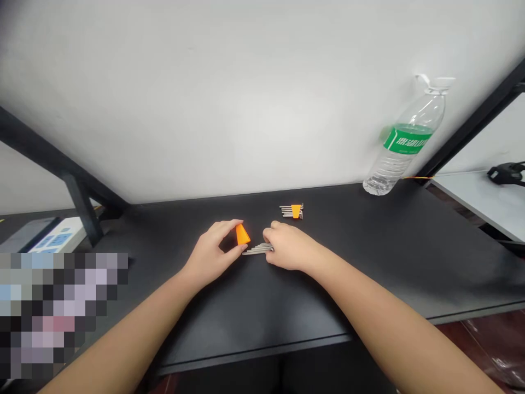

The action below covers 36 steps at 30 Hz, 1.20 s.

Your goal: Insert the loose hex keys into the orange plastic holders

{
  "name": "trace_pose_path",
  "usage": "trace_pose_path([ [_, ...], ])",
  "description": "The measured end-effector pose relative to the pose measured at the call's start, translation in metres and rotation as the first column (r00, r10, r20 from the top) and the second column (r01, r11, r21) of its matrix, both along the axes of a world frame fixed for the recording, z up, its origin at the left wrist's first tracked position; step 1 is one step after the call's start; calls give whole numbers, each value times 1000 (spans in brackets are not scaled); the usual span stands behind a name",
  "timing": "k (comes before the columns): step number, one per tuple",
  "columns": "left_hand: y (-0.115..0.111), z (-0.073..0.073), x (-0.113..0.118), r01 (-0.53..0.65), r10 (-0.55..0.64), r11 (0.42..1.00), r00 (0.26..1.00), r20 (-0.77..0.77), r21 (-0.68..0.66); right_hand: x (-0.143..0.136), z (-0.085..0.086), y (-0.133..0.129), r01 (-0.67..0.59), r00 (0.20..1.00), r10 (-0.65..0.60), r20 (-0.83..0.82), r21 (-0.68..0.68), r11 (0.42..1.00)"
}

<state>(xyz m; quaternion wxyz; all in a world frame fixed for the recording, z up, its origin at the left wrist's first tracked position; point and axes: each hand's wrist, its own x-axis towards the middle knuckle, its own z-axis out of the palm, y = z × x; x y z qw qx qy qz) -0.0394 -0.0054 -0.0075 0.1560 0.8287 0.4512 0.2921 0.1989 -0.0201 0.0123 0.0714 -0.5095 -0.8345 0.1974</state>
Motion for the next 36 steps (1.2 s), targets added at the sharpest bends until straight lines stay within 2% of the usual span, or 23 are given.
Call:
trace_pose_path([
  [6, 3, -1, -1, -40, 39, 999, 999, -25, -33, 5, 5, 1, -26, 999, 21, 32, 154, 988],
  [11, 5, -3, -1, -102, 106, 990, 994, 29, -100, 1, 3, -1, -127, 985, 103, 138, 180, 975],
  [16, 5, -3, -1, -96, 117, 981, 986, 115, -170, -6, -3, -5, -116, 975, 72, 209, 208, 971],
  [18, 6, -3, -2, -89, 120, 977, 981, 154, -193, -4, -1, -5, -100, 987, 77, 140, 166, 981],
  [20, 6, -2, -2, -92, 131, 975, 974, 185, -204, 2, 5, -3, -125, 992, 128, -14, 122, 985],
  [23, 5, -1, -3, -122, 164, 969, 969, 187, -215, 13, 14, 2, -156, 959, 192, -210, 177, 972],
  [27, 4, 1, -3, -143, 187, 963, 965, 184, -228, 20, 17, 6, -93, 945, 173, -276, 282, 955],
  [32, 1, 0, -3, -93, 131, 975, 973, 189, -200, 17, 14, 4, -74, 929, 174, -328, 297, 952],
  [36, 0, 2, -2, -103, 144, 974, 970, 198, -203, 18, 14, 4, -58, 917, 176, -358, 316, 947],
])
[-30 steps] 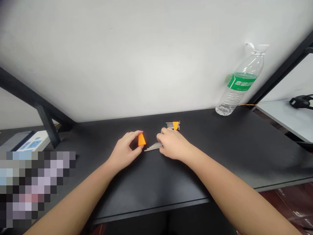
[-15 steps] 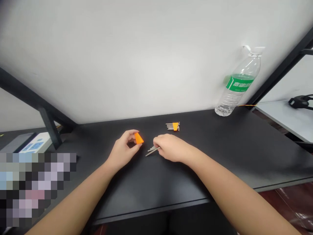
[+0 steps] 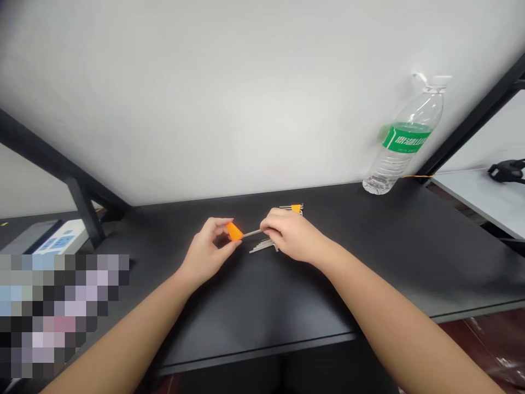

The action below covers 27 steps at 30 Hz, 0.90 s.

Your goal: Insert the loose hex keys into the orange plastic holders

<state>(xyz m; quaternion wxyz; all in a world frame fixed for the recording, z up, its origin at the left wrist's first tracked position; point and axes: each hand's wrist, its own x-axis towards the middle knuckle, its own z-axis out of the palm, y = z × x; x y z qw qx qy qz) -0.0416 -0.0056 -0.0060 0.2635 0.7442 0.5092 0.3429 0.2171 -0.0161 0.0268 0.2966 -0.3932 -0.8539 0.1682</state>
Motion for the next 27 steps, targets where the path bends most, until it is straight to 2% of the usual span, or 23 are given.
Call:
trace_pose_path([
  [9, 0, 0, -1, 10, -10, 1000, 1000, 23, -6, 1, 4, -1, -9, 1000, 9, -10, -59, 998],
  [14, 1, 0, 0, 32, -32, 999, 999, 2, 6, -3, 10, -4, 12, 998, -20, -66, -120, 993],
  [16, 1, -2, 0, 28, -28, 1000, 999, 38, -8, -4, 10, -5, 20, 995, -32, -91, -139, 990],
  [21, 2, -6, 2, 33, -25, 998, 989, 146, -53, -8, 5, -5, -1, 987, -25, -161, -163, 987],
  [27, 0, -2, 5, 123, -131, 989, 986, 101, 76, -26, -11, -7, -3, 978, -9, -209, -57, 998],
])
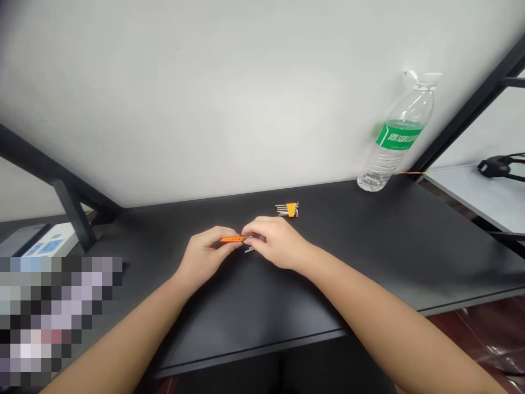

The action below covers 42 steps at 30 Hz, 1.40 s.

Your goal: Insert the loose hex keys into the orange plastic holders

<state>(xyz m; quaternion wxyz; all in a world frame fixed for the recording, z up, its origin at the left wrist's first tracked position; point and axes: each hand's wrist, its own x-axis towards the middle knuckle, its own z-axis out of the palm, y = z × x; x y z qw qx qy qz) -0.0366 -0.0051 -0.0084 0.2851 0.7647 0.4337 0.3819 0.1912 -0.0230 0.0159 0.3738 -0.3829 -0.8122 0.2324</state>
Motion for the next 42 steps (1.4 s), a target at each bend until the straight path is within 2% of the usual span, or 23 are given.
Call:
trace_pose_path([
  [4, -2, 3, 0, -39, 40, 999, 999, 24, -24, -4, -5, 0, -15, 1000, 15, -11, 23, 1000],
  [8, -2, 3, 0, 1, 7, 993, 997, 73, -115, -5, -6, 0, -24, 998, 24, -50, 2, 1000],
  [10, -3, 2, 1, 27, -6, 981, 995, 104, -194, -7, -7, -1, -16, 996, 9, -90, -77, 997],
  [12, -3, 1, 1, 27, 7, 973, 989, 145, -230, -10, -10, 0, -4, 985, -38, -166, -246, 969],
  [15, -5, 2, 3, -46, 60, 990, 993, 102, -136, -17, -15, 2, -16, 932, -173, -319, -514, 858],
  [17, -5, 2, 4, -81, 81, 997, 997, 1, -21, -21, -19, 3, -55, 888, -238, -394, -604, 795],
  [19, -5, 1, 4, -89, 95, 994, 992, -88, 61, -23, -22, 4, -106, 855, -250, -455, -625, 774],
  [22, -4, -2, 3, -85, 96, 993, 986, -133, 84, -25, -24, 3, -127, 846, -233, -480, -606, 785],
  [26, -3, -5, 0, -41, 50, 998, 984, -173, 56, -23, -23, 1, -70, 918, -159, -364, -542, 838],
  [30, -1, -4, -3, -42, 73, 991, 966, -247, 130, -17, -19, 1, -33, 964, -94, -249, -462, 886],
  [34, 2, -2, -6, -81, 131, 976, 959, -250, 200, -1, -13, 6, 127, 992, -123, 33, -230, 965],
  [36, 3, -2, -8, -86, 135, 976, 958, -251, 200, 9, -10, 8, 100, 972, -71, 223, -120, 988],
  [39, 2, -2, -7, -82, 126, 981, 956, -265, 173, 17, -8, 8, -17, 891, 50, 450, -77, 997],
  [42, 1, 0, -6, -71, 113, 985, 955, -274, 158, 12, -9, 5, -41, 803, 31, 595, 3, 999],
])
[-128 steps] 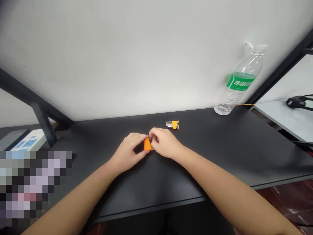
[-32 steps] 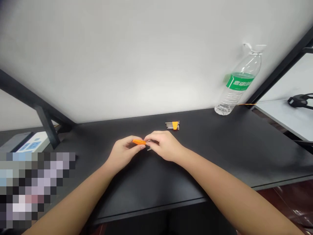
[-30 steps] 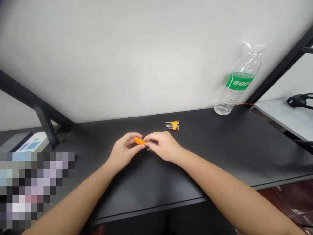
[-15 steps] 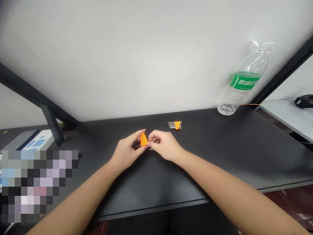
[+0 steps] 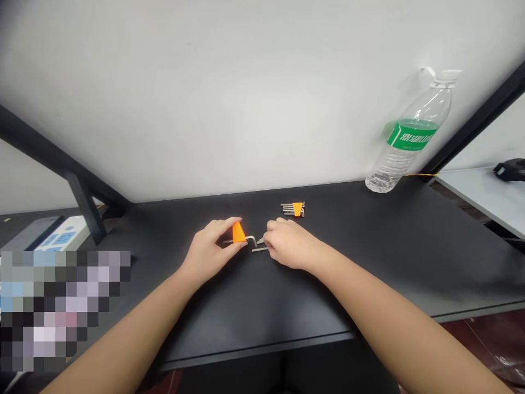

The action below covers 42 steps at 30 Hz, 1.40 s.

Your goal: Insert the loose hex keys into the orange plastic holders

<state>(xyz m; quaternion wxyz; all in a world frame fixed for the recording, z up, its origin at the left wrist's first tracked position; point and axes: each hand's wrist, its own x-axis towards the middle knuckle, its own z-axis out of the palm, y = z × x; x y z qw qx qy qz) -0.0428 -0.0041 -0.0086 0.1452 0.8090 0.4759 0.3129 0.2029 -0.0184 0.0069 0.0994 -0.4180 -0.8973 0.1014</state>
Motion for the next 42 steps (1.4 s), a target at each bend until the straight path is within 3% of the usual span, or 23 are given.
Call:
trace_pose_path([
  [3, 0, 1, 0, 2, -2, 1000, 1000, -8, -1, -5, 0, -4, 5, 997, -11, 81, 72, 997],
  [5, 1, 1, 0, -12, 12, 1000, 1000, -13, 1, -3, 4, -3, 41, 997, -43, 58, 40, 998],
  [9, 1, 2, -3, -23, 23, 1000, 1000, -4, -10, 12, 13, 3, 104, 988, -111, -108, -68, 992],
  [14, -1, 2, -2, 1, 0, 1000, 1000, 6, -23, 14, 13, 7, 49, 928, -62, -366, -45, 998],
  [24, -1, 2, 0, 32, -29, 998, 998, 59, -52, 4, 8, 2, 24, 820, -39, -570, -34, 999],
  [35, -4, 5, 1, 90, -84, 995, 990, 113, -49, 3, 7, 3, 35, 754, -63, -654, -56, 998],
  [42, -5, 7, 2, 75, -71, 996, 994, 82, -48, -9, 2, 0, -16, 750, 2, -661, -16, 1000],
])
